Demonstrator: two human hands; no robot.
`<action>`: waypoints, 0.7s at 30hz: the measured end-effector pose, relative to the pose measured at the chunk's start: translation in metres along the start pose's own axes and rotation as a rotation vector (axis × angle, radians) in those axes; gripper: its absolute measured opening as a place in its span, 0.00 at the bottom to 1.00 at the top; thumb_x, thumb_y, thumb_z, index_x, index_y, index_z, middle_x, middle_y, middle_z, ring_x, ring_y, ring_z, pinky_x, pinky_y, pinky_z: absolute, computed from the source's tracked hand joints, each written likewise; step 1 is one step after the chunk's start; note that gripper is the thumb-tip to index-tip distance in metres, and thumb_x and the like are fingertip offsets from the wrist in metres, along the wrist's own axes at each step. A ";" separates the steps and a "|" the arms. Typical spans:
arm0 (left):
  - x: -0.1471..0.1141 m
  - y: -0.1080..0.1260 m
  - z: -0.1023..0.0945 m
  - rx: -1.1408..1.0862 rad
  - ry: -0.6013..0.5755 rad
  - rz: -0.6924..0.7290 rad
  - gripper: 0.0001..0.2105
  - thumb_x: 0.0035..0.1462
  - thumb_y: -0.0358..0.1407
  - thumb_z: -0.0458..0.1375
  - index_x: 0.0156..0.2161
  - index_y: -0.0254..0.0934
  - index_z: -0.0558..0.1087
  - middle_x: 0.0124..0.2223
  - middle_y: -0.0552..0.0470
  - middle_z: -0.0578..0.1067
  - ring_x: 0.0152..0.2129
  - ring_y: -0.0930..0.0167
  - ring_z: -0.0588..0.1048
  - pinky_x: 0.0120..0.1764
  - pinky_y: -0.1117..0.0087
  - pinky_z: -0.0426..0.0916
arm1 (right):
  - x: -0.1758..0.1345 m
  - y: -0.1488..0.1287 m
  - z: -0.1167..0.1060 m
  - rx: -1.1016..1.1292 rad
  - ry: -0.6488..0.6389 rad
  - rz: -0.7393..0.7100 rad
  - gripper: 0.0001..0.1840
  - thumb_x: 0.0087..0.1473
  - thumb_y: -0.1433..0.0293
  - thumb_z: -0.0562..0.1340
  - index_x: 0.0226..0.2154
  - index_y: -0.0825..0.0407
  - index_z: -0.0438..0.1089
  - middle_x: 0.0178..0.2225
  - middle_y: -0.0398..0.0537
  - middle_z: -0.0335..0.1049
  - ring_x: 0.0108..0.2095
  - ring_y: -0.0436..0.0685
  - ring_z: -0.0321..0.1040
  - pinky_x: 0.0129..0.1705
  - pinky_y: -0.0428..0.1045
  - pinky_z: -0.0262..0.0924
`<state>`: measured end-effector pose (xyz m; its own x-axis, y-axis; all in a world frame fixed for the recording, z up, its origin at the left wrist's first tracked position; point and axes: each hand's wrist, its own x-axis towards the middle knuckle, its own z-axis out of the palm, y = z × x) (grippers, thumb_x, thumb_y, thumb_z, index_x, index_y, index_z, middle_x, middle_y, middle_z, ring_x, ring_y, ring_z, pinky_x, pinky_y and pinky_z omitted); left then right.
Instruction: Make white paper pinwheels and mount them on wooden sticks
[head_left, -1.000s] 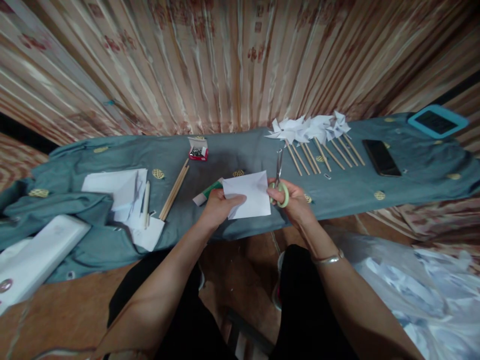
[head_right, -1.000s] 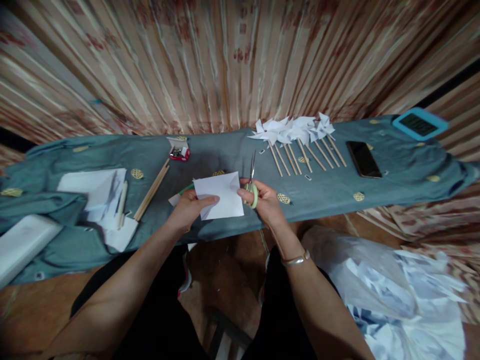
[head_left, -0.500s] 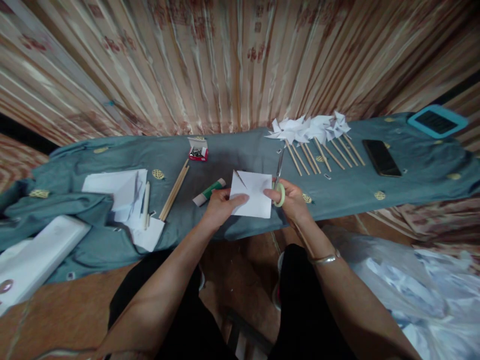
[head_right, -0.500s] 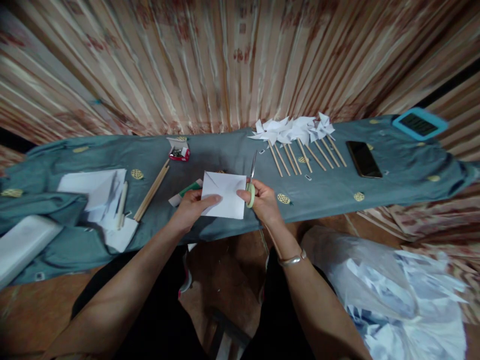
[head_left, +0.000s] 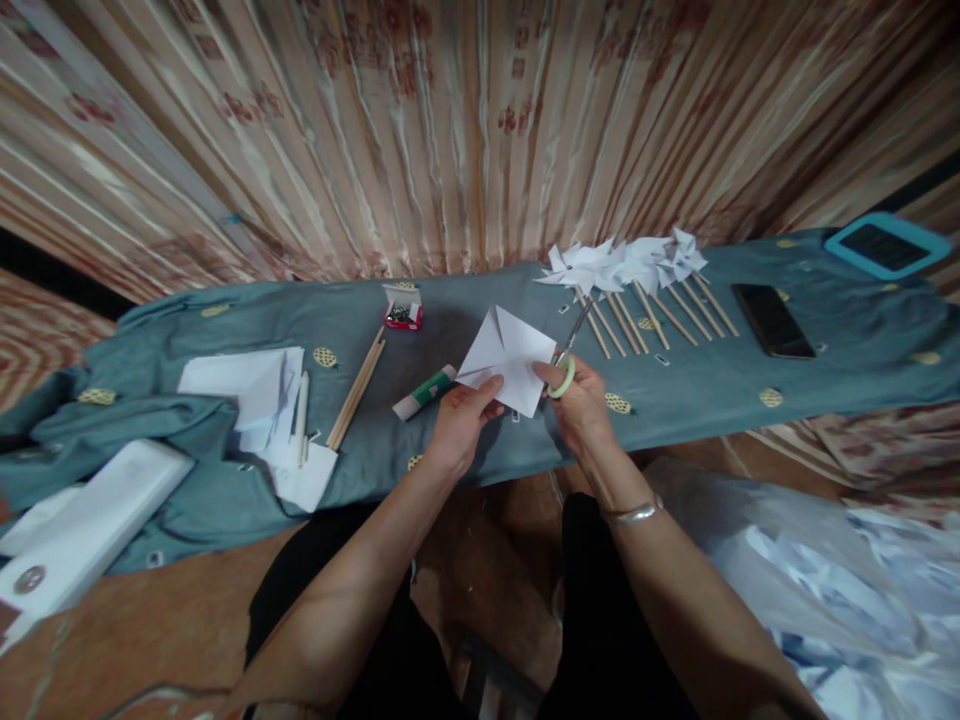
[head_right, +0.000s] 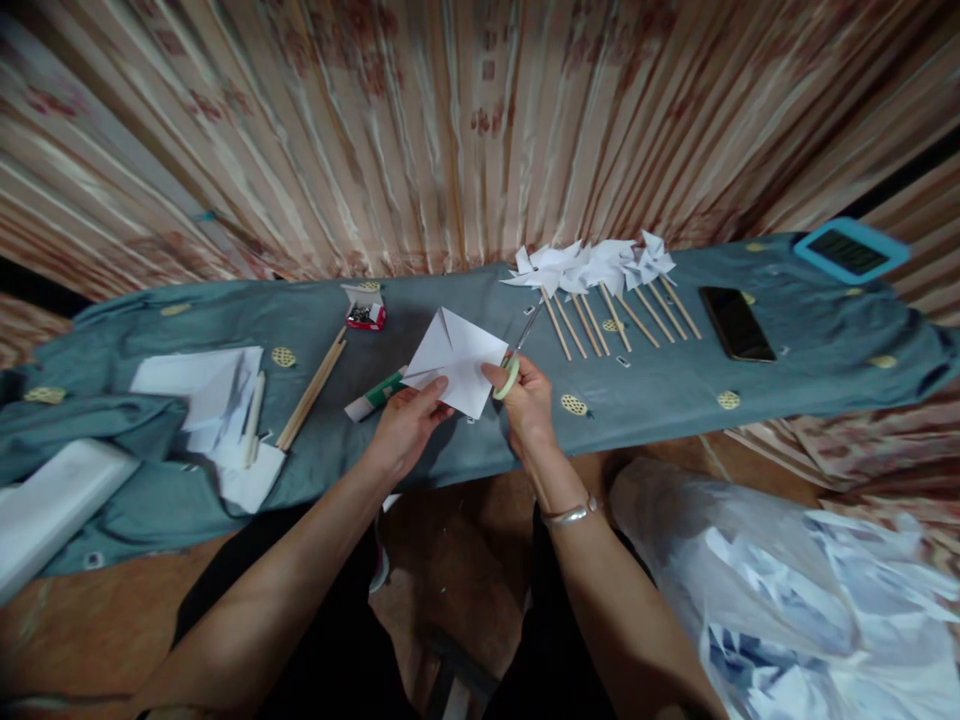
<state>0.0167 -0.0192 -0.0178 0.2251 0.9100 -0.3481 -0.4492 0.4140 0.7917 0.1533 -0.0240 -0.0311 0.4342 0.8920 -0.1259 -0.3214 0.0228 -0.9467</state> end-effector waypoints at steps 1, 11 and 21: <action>0.001 0.000 0.000 -0.018 0.008 0.006 0.15 0.37 0.42 0.70 0.25 0.32 0.74 0.27 0.52 0.75 0.26 0.74 0.72 0.32 0.73 0.67 | 0.000 0.001 0.002 -0.005 -0.006 0.003 0.13 0.33 0.65 0.71 0.25 0.51 0.71 0.23 0.40 0.72 0.25 0.51 0.66 0.26 0.47 0.58; 0.008 0.003 -0.004 -0.128 0.135 0.028 0.18 0.38 0.37 0.70 0.36 0.32 0.75 0.40 0.43 0.80 0.39 0.62 0.77 0.41 0.63 0.72 | -0.006 0.003 0.011 -0.026 -0.059 0.059 0.17 0.29 0.63 0.74 0.24 0.51 0.71 0.22 0.38 0.70 0.21 0.46 0.60 0.23 0.44 0.54; 0.018 0.020 -0.013 -0.153 0.182 0.137 0.16 0.40 0.37 0.69 0.35 0.32 0.76 0.41 0.44 0.79 0.42 0.62 0.77 0.45 0.61 0.71 | -0.015 0.005 -0.009 -0.145 -0.326 0.092 0.22 0.46 0.51 0.66 0.33 0.53 0.74 0.23 0.43 0.72 0.22 0.47 0.64 0.23 0.43 0.55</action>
<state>0.0006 0.0056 -0.0145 0.0003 0.9411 -0.3383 -0.5933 0.2724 0.7575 0.1524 -0.0416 -0.0364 0.1106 0.9849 -0.1330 -0.2137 -0.1071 -0.9710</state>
